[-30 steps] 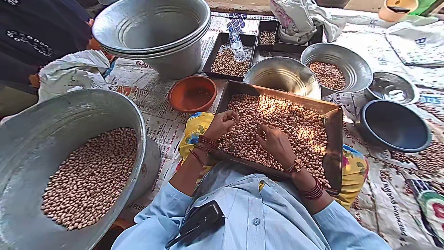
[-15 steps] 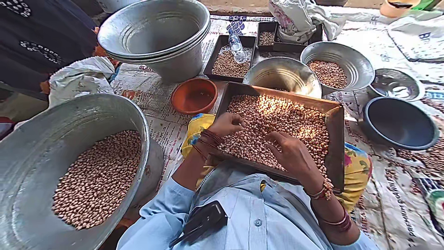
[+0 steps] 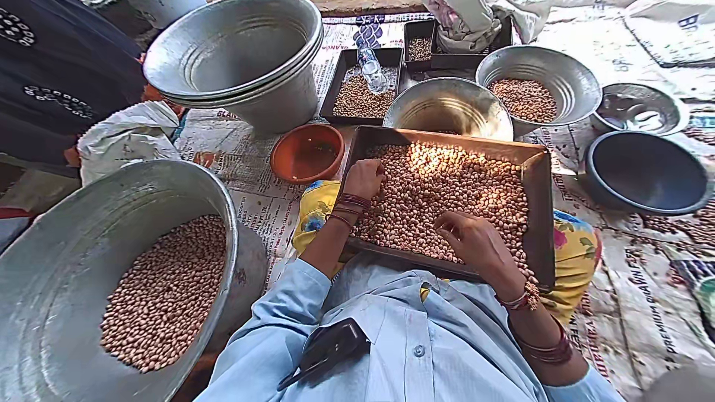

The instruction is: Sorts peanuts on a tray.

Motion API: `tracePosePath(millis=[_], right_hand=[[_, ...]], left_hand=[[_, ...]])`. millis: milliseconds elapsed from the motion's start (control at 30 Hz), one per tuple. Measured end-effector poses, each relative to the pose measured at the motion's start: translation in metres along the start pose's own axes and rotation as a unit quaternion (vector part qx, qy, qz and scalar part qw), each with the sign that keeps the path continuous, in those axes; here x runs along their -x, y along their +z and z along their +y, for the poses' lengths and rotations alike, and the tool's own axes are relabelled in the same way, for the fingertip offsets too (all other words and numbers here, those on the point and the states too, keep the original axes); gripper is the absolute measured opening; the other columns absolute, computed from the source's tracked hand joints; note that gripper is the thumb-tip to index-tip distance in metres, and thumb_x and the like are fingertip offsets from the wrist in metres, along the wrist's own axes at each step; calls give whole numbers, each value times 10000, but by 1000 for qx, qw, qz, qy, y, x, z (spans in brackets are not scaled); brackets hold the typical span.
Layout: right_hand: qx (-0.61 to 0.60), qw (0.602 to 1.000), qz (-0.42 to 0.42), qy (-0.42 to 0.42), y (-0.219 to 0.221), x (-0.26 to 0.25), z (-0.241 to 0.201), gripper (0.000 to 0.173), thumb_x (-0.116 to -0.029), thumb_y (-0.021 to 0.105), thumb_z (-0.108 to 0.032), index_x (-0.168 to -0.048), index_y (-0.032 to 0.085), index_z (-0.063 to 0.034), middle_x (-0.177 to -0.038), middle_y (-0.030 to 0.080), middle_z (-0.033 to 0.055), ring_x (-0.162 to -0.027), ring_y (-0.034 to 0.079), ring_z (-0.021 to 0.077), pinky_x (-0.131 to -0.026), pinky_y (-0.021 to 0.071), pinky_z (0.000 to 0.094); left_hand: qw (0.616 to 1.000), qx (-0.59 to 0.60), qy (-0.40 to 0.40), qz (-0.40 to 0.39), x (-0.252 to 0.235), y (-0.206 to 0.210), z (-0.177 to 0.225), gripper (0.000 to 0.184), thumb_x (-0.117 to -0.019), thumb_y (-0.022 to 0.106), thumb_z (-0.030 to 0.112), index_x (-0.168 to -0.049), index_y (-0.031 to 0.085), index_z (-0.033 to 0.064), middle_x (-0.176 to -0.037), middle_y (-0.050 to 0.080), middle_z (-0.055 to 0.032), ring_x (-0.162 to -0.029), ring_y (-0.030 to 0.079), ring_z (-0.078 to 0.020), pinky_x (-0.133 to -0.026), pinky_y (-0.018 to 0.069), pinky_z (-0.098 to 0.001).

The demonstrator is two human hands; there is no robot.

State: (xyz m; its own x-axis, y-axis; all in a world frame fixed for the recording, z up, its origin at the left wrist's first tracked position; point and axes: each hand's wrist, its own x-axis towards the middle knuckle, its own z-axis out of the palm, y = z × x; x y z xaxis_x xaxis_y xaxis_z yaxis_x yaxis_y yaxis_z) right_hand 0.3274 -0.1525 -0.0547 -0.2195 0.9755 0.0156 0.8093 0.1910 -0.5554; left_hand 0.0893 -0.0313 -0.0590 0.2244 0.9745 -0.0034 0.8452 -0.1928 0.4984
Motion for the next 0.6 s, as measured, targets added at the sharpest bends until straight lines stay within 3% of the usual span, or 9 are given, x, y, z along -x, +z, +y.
tracePosePath(millis=[100,167,233,300,400,500,600], right_hand=[[0,998,-66,2,10,-9,-13,196,-996,612,-146,-1111,742,-55,-1029,741,162,-936,717,346,-829,551,558],[8,995,-96,-13,20,-18,-19,199,-998,602,-147,-1105,740,-52,-1033,738,167,-952,714,355,-837,547,567],[20,994,-101,-35,33,-25,-20,205,-1004,585,-143,-1090,737,-36,-1014,735,178,-949,714,367,-827,544,568],[33,994,-85,-52,44,-31,-19,208,-1012,567,-139,-1048,734,-22,-989,730,185,-932,715,373,-795,547,560],[57,994,-84,-47,51,-38,-17,223,-1021,549,-136,-1064,743,-34,-1003,734,182,-946,715,374,-800,545,552],[69,993,-88,-44,54,-39,-16,218,-1014,556,-144,-1087,738,-49,-1015,730,184,-944,712,382,-781,542,559],[75,992,-96,-44,54,-37,-18,222,-1010,565,-161,-1105,734,-52,-1042,722,189,-945,710,386,-764,539,563]], left_hand=[[996,80,21,36,-11,5,-18,108,-936,751,142,-1001,757,55,-932,733,-192,-858,702,-377,-781,543,-578],[985,168,-16,19,8,-6,-23,101,-968,721,144,-1047,705,84,-879,713,-135,-690,653,-270,-648,531,-463],[973,225,-21,-36,22,-13,-28,122,-1006,605,65,-1124,634,75,-859,668,-116,-575,587,-192,-541,517,-350],[965,237,10,-116,30,-12,-31,149,-967,603,-3,-1101,656,37,-841,651,-98,-608,542,-153,-581,469,-331],[966,162,53,-194,44,0,-34,112,-940,688,58,-1046,725,61,-743,571,2,-628,469,-70,-636,436,-279],[974,108,64,-190,54,6,-32,170,-944,702,86,-1107,750,84,-870,672,-73,-748,594,-149,-771,523,-368],[978,96,63,-174,55,14,-30,170,-961,688,131,-1107,753,73,-963,691,-106,-829,612,-191,-829,511,-393]])
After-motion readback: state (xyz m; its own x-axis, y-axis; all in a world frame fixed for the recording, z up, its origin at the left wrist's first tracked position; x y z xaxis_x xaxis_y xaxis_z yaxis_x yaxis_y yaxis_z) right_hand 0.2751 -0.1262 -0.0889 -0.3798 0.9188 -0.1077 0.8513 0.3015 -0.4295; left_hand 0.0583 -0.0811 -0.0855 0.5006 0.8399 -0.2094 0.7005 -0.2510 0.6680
